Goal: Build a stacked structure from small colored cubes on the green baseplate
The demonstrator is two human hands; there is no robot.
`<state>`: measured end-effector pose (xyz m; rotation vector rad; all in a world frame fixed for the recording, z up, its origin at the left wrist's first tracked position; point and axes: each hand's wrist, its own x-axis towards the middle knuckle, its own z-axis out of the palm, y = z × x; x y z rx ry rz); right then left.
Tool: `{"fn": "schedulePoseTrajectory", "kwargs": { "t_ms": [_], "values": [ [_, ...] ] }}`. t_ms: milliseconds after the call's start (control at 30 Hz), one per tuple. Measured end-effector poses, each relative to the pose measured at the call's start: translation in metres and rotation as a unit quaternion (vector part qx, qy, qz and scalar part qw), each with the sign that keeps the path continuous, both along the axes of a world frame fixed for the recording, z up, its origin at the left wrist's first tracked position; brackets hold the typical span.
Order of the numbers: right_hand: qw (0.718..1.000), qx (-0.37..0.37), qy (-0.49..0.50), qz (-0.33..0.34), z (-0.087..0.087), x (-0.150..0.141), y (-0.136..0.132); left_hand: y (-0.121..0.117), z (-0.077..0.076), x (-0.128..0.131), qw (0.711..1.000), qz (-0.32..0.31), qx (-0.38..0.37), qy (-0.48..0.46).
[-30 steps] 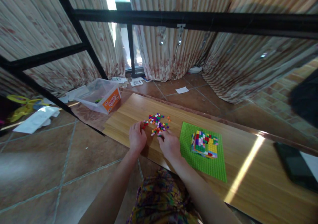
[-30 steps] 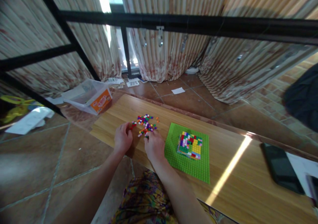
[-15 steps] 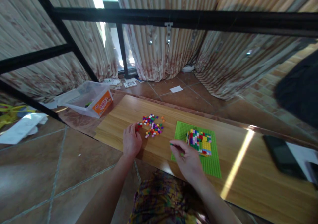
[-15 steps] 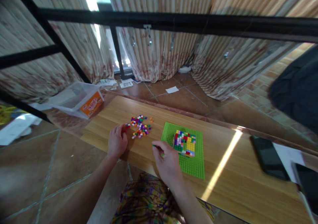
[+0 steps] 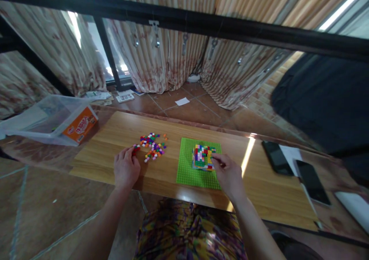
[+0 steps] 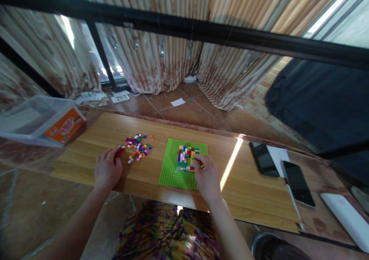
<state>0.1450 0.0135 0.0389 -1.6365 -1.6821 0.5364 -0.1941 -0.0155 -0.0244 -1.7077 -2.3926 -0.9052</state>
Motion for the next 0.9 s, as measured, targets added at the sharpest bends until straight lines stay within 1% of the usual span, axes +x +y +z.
{"fn": "schedulePoseTrajectory", "kwargs": {
  "t_ms": [233,467,700,800,900],
  "values": [
    [0.998,-0.007,-0.056,-0.030,-0.009,-0.013,0.014,0.000,0.000,0.000,1.000,-0.006,0.007,-0.002],
    [0.999,0.001,-0.037,-0.017,-0.007,-0.013,0.015,0.001,-0.001,0.000,1.000,-0.001,-0.005,-0.005],
    [0.998,0.042,-0.015,-0.052,-0.003,-0.003,0.010,0.000,-0.001,0.001,1.000,-0.003,0.000,-0.002],
    [0.996,0.063,-0.026,-0.064,-0.008,-0.003,0.015,0.000,0.000,0.001,1.000,-0.003,0.000,0.002],
    [0.992,0.080,-0.046,-0.082,-0.017,-0.006,0.022,0.000,0.000,0.002,1.000,0.001,0.000,0.003]
  ]
}}
